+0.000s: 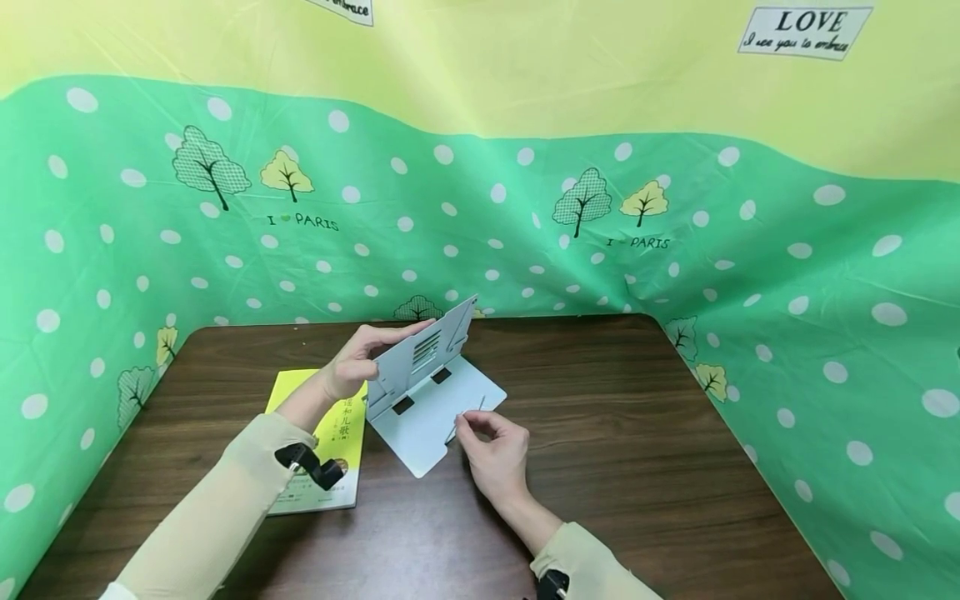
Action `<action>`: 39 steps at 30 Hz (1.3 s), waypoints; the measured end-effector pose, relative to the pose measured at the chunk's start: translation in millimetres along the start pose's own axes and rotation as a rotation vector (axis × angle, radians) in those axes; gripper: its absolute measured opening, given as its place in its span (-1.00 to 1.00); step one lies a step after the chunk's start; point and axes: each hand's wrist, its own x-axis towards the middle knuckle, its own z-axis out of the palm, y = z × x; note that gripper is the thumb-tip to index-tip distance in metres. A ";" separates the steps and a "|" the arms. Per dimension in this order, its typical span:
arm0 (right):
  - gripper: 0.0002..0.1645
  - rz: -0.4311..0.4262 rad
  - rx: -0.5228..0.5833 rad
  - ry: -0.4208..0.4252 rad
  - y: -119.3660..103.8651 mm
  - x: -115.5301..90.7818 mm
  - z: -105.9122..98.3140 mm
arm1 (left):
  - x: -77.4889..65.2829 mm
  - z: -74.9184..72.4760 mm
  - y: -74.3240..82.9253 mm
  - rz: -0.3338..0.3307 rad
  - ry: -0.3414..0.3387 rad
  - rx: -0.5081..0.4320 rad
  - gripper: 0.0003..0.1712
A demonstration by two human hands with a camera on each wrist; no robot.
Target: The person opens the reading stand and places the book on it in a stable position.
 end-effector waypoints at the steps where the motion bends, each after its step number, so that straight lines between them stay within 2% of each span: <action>1: -0.91 -0.003 0.001 -0.003 0.5 0.2 0.7 | 0.1 0.1 0.0 0.000 0.001 -0.001 0.09; 11: -0.92 -0.053 -0.004 -0.066 5.0 6.1 6.5 | 0.0 0.0 -0.8 0.026 -0.004 0.027 0.07; 19: -0.91 -0.094 -0.039 -0.104 6.0 10.1 11.2 | -0.3 0.6 0.1 0.015 -0.003 0.020 0.07; 30: -0.93 -0.067 -0.028 -0.148 6.7 14.8 15.8 | 0.3 0.8 0.9 0.024 -0.010 0.015 0.07; 33: -0.91 -0.045 -0.024 -0.155 13.3 16.1 18.3 | 0.0 1.0 0.8 0.024 -0.010 0.017 0.07; 39: -0.92 -0.011 -0.036 -0.156 40.1 18.3 23.2 | -0.1 1.7 0.0 0.015 -0.013 0.001 0.04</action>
